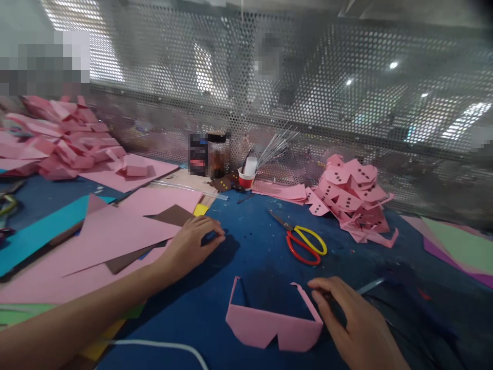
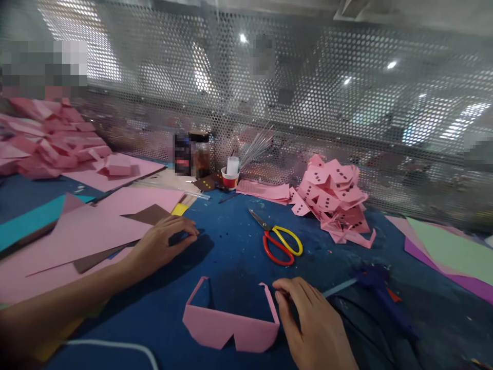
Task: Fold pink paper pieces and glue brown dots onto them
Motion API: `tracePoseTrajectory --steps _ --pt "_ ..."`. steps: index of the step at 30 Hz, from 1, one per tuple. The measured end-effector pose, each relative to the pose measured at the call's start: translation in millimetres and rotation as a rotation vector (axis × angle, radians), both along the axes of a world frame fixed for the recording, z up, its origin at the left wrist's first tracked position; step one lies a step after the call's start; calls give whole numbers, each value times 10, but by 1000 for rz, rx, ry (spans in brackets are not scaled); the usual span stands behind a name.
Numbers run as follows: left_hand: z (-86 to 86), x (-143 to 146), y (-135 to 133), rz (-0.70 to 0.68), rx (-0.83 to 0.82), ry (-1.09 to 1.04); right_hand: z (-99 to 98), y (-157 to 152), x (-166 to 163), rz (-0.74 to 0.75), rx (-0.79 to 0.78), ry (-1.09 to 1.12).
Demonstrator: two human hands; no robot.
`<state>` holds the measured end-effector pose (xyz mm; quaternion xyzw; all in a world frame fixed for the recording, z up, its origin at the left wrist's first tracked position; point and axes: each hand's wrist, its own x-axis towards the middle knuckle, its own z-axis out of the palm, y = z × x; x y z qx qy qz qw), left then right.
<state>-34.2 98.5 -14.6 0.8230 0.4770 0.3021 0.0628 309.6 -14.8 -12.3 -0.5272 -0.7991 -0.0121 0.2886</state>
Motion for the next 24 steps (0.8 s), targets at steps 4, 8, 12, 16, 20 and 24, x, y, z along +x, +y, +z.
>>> tracePoseTrajectory --steps 4,8,12,16,20,24 --pt "16 10 -11 -14 11 -5 -13 15 3 24 -8 -8" --pt "30 27 -37 -36 28 2 -42 10 38 11 -20 -21" --pt "9 43 -51 -34 60 15 -28 -2 60 -32 -17 -32" --pt "37 12 0 16 74 105 28 0 36 -64 2 -35" --pt "177 -180 111 243 74 237 81 8 0 -60 34 -34" --pt "282 -526 160 399 -43 381 106 12 -20 -60 77 -38"
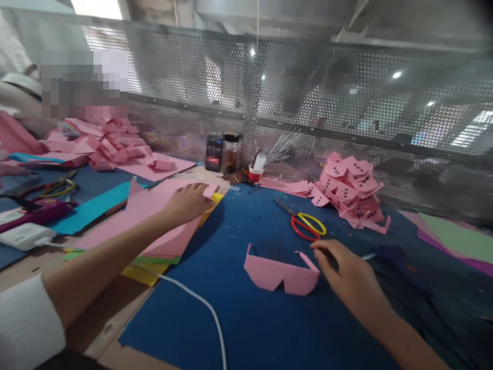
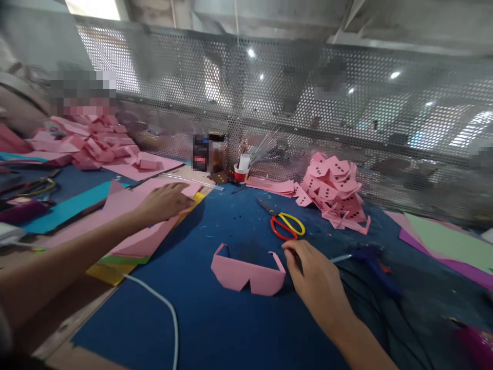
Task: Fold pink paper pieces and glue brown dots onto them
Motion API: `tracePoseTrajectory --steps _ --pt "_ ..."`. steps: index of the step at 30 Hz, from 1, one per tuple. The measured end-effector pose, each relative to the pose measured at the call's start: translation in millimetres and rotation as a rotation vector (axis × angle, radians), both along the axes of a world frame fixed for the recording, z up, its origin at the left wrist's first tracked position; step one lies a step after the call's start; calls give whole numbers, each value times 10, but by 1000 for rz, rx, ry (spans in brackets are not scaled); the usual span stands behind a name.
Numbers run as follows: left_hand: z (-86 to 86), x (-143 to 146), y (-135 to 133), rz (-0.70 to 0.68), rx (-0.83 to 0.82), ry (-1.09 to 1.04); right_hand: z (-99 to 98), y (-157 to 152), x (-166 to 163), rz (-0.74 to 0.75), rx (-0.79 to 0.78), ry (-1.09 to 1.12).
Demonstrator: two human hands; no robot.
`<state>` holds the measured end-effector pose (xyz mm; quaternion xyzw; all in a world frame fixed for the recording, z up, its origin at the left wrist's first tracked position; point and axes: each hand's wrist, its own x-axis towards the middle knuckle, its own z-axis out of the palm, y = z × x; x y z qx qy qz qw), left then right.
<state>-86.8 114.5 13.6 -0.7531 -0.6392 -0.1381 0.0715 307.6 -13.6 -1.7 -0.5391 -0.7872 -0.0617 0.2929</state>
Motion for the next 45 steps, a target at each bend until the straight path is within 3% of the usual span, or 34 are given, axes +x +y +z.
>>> tracePoseTrajectory --steps 4,6,14,24,30,37,45 --pt "-18 -250 -48 18 -211 -36 -7 15 -13 4 32 -3" --pt "-25 -281 -87 -13 -217 -94 -20 28 -12 1 34 -5" --pt "74 -136 -254 -40 -135 -101 -25 35 8 3 44 -9" --pt "182 -195 -235 149 142 103 4 22 9 24 68 -3" --pt "233 -93 -302 178 186 131 60 -14 -43 73 71 28" --pt "245 -64 -365 174 203 132 179 -110 -176 313 -75 68" --pt "259 -49 -355 172 176 106 152 -142 -238 345 -119 84"
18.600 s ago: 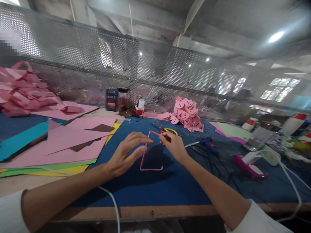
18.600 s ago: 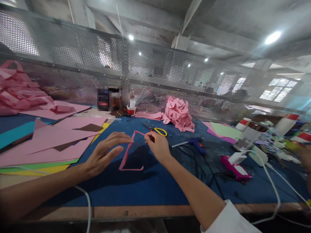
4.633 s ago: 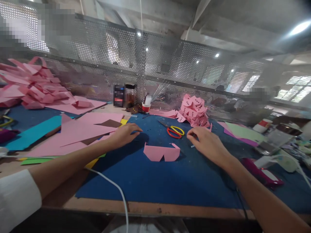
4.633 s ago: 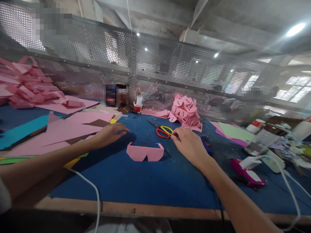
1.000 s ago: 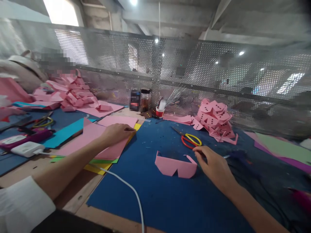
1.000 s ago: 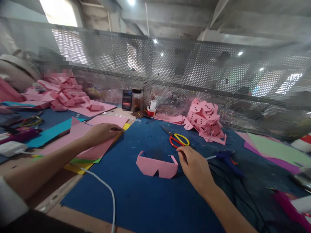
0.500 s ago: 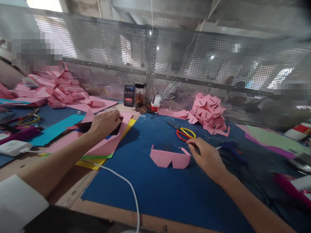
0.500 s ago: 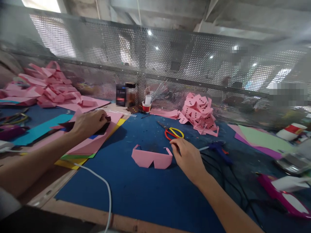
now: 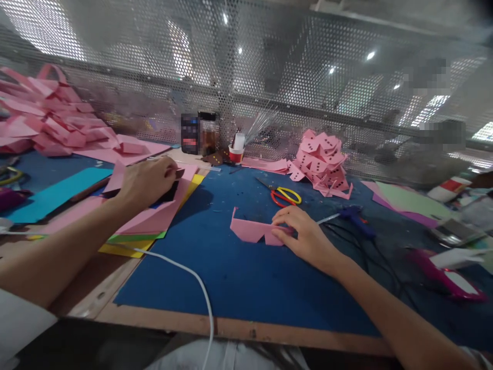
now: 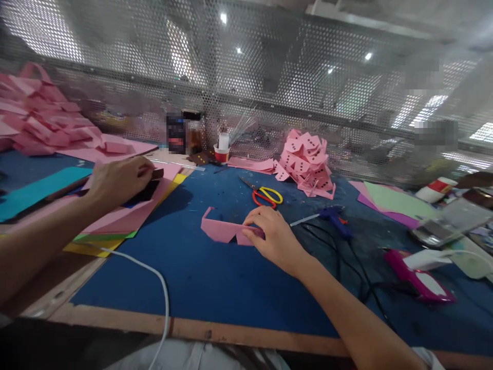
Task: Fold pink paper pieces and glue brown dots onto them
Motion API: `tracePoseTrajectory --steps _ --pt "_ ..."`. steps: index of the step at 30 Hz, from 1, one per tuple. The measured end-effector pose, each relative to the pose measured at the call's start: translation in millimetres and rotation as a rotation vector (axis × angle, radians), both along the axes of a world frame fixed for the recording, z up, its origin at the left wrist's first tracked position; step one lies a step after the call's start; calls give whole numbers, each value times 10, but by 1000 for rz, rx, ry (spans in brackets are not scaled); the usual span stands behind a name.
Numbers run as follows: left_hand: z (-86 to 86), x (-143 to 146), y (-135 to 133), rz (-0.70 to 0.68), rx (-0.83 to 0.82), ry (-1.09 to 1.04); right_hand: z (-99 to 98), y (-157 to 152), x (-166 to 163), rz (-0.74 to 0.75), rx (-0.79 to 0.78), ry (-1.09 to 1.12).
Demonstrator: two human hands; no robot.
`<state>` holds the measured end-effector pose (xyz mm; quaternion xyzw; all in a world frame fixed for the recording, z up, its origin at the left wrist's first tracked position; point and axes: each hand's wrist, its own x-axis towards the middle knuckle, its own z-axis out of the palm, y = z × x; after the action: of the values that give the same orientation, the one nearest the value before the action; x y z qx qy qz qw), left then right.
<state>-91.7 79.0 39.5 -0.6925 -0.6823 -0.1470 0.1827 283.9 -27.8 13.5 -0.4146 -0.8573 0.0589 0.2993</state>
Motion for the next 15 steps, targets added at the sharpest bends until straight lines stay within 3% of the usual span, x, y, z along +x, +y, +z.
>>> tracePoseTrajectory --steps 7,15 --pt "20 -96 5 -5 -33 -138 75 54 86 -109 56 190" --pt "-25 -417 214 -122 -69 -408 59 225 339 -331 168 158"
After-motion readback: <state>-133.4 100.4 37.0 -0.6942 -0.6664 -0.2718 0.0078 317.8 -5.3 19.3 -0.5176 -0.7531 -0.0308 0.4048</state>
